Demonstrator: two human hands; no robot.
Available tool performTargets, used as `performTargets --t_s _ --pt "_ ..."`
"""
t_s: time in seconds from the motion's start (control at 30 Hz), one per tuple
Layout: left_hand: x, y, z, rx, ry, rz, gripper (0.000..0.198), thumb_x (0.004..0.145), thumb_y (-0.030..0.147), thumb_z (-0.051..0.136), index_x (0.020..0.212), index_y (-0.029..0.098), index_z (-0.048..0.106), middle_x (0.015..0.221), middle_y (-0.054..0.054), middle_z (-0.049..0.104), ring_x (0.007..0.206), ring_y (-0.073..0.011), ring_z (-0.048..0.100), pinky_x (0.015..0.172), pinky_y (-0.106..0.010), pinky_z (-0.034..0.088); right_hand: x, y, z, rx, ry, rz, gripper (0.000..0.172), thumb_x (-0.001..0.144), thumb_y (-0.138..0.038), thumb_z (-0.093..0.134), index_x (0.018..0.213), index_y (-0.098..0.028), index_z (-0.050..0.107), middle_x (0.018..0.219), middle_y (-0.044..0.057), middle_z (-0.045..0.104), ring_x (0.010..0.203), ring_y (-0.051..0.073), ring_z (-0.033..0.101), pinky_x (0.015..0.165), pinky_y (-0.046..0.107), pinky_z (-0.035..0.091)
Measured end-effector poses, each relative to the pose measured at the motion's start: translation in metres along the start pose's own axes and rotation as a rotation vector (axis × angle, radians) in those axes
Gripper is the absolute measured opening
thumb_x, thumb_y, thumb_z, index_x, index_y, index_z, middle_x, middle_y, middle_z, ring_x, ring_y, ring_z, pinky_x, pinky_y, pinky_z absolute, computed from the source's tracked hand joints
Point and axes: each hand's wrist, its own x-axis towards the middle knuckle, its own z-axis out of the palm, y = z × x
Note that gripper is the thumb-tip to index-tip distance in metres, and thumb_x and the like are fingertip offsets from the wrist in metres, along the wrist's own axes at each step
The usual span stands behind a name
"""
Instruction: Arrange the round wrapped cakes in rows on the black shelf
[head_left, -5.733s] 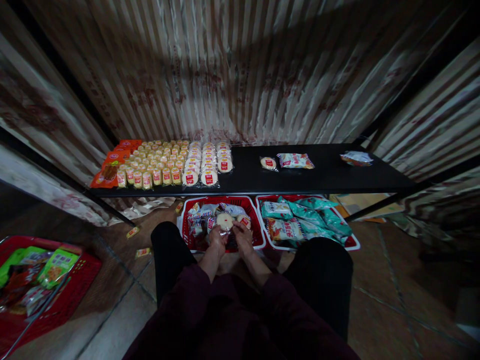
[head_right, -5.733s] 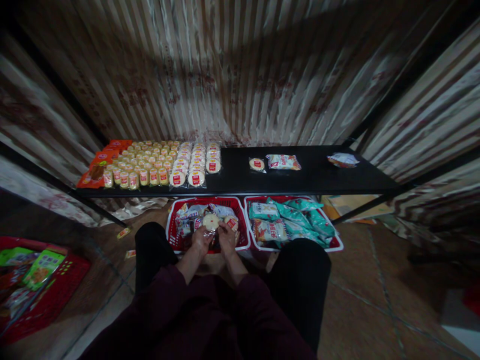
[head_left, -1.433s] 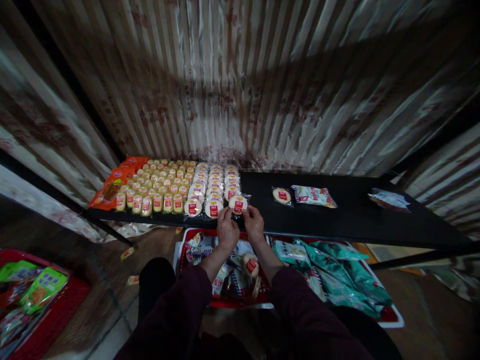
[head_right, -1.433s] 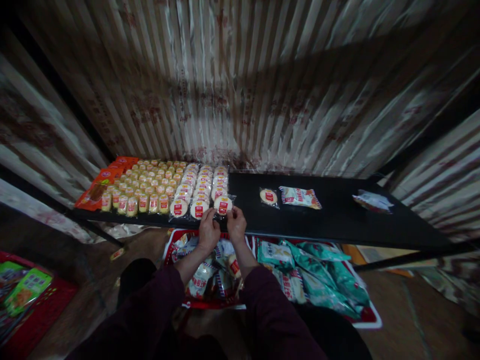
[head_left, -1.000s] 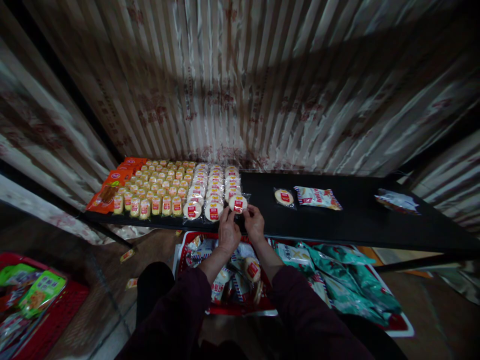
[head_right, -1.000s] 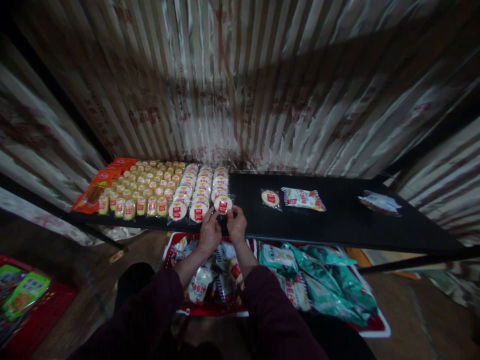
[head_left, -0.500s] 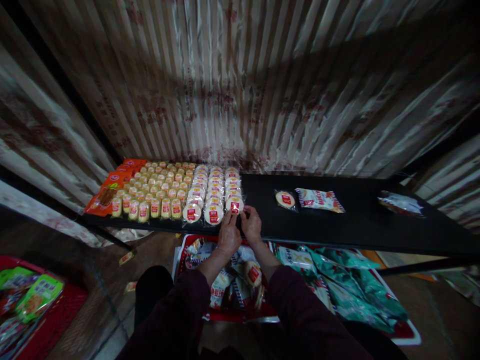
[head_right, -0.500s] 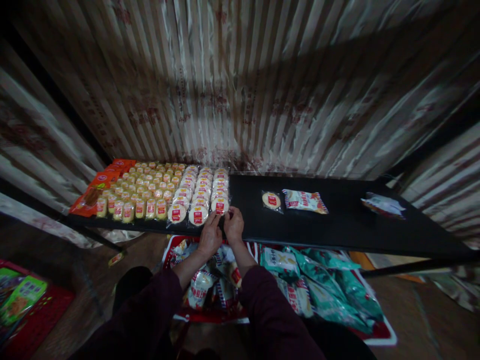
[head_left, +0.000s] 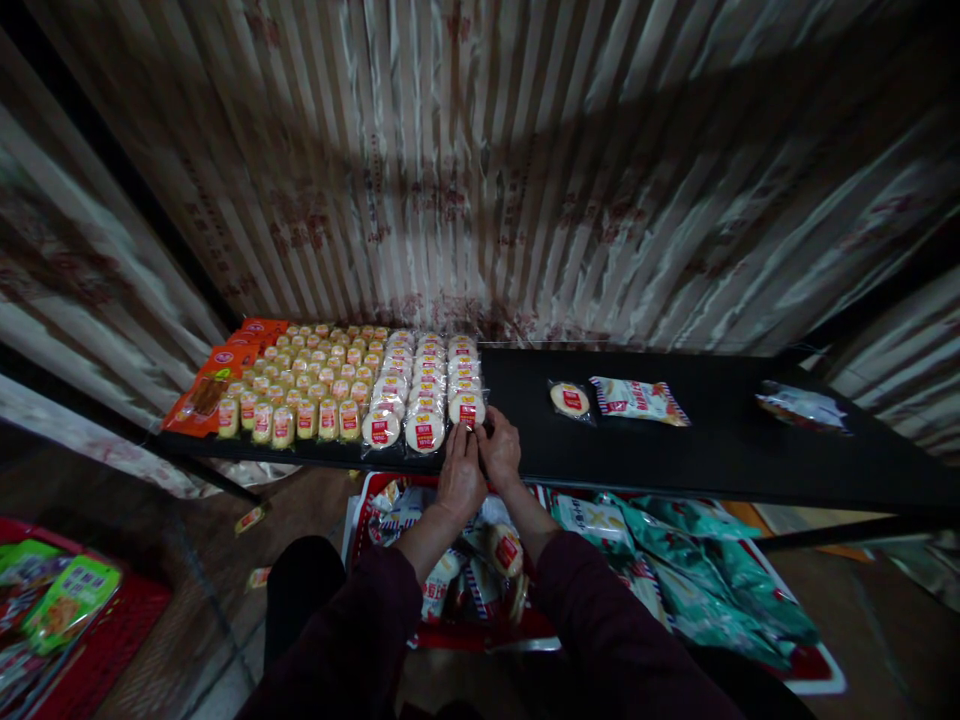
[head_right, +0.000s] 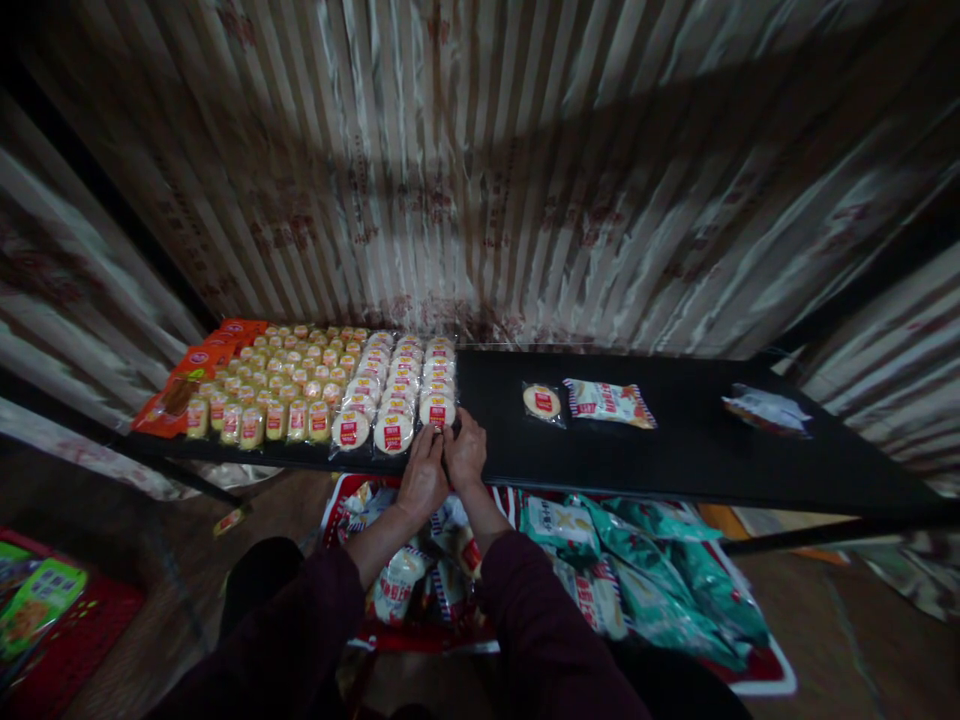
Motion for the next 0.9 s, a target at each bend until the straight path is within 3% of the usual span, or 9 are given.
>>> performTargets --t_s 0.3,0.63,0.9 --pt "0.007 -0.007 0.009 -0.086 0.018 0.014 0.058 0.076 0.005 0.041 0.135 0.005 0.040 0.144 -0.021 0.036 0.139 -0.0286 0.024 0.112 -0.052 0.028 -0.004 -0.002 -0.001 -0.027 -0.017 -0.020 0.041 0.080 -0.026 0.048 0.118 -0.017 0.057 0.112 0.011 0.064 0.098 0.024 0.056 0.089 0.037 0.042" --pt "0.007 -0.011 0.005 -0.035 -0.044 0.044 0.056 0.076 -0.001 0.034 0.131 -0.005 0.040 0.143 -0.026 0.036 0.140 -0.0278 0.018 0.114 -0.048 0.025 -0.002 0.002 0.001 -0.010 -0.034 -0.049 0.039 0.077 -0.023 0.051 0.114 -0.015 0.059 0.111 0.012 0.065 0.096 0.022 0.058 0.092 0.038 0.042" --pt "0.002 -0.008 0.006 -0.054 -0.032 0.059 0.060 0.073 -0.003 0.036 0.133 0.000 0.040 0.144 -0.025 0.034 0.141 -0.0284 0.014 0.113 -0.052 0.026 -0.006 0.007 0.001 0.040 0.011 -0.037 0.042 0.076 -0.023 0.051 0.117 -0.014 0.058 0.114 0.014 0.063 0.099 0.023 0.059 0.094 0.040 0.043"
